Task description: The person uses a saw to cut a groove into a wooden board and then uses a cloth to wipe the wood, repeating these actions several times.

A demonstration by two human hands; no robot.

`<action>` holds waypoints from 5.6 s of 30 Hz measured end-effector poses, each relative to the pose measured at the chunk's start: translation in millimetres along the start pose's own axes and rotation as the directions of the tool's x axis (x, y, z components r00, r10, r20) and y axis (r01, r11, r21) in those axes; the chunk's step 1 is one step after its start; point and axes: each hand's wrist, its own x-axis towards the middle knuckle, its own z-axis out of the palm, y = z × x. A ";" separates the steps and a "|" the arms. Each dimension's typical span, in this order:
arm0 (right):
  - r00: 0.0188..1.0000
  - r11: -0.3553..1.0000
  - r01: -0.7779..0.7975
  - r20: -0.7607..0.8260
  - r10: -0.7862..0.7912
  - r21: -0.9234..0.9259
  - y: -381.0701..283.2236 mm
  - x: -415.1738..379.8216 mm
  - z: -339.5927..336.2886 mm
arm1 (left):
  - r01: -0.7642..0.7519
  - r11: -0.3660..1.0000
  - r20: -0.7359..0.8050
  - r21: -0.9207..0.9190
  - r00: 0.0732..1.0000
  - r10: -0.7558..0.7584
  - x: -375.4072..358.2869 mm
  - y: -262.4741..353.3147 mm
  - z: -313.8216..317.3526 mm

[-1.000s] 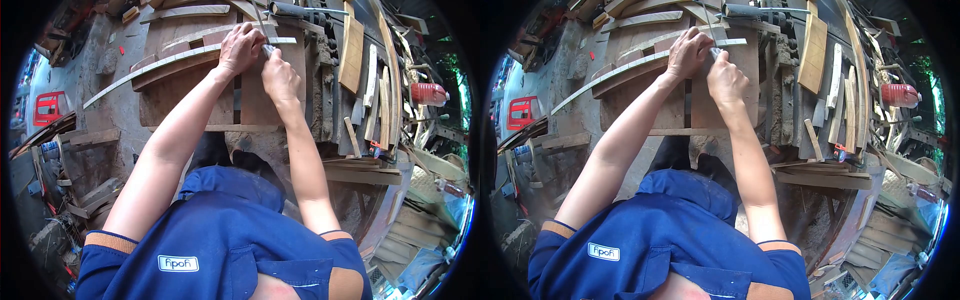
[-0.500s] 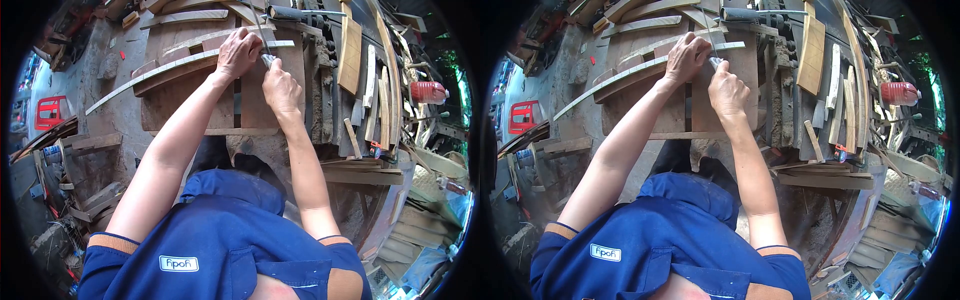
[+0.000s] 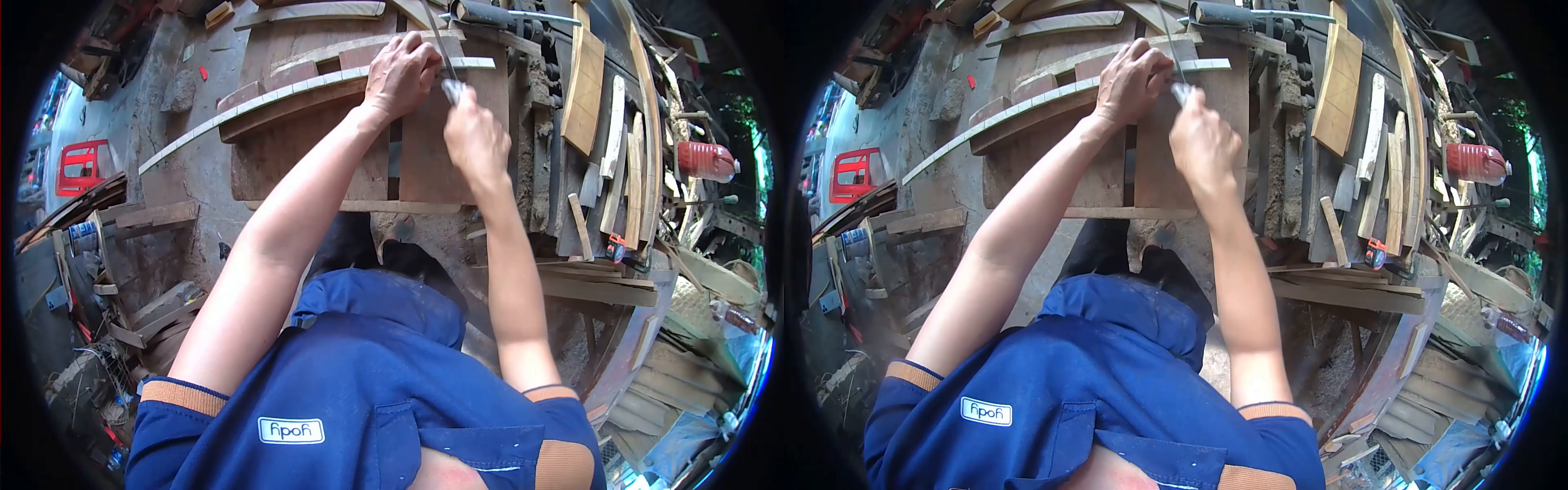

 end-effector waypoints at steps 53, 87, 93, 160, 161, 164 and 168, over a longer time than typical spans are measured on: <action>0.999 0.999 0.012 -0.050 -0.010 0.036 4.9 -13.8 -0.4 | 0.050 0.999 0.030 -0.005 0.998 -0.050 5.1 0.0 -1.0; 1.000 0.999 -0.025 0.015 0.025 0.027 -5.0 -7.4 -4.0 | 0.023 0.997 0.041 -0.071 0.999 -0.021 6.2 -3.7 -1.8; 0.995 0.992 -0.098 0.001 0.098 0.077 12.9 -2.5 -1.1 | 0.099 0.995 -0.055 -0.021 0.993 -0.100 10.4 0.4 3.9; 0.993 0.968 -0.032 -0.100 0.058 0.247 23.1 -17.3 24.1 | -0.018 0.997 0.065 -0.074 0.998 0.023 -12.1 -11.7 -37.9; 0.994 0.968 -0.038 -0.094 0.062 0.247 23.0 -16.4 22.0 | -0.042 0.999 0.015 -0.023 0.999 0.043 -10.0 -3.8 -33.1; 0.994 0.970 -0.041 -0.084 0.062 0.241 22.4 -16.3 20.0 | 0.049 0.998 0.044 0.043 0.998 -0.051 -5.3 5.0 -13.7; 0.994 0.970 -0.052 -0.081 0.073 0.237 21.8 -12.8 16.4 | 0.084 0.992 0.023 0.092 0.996 -0.086 -5.9 9.2 -9.8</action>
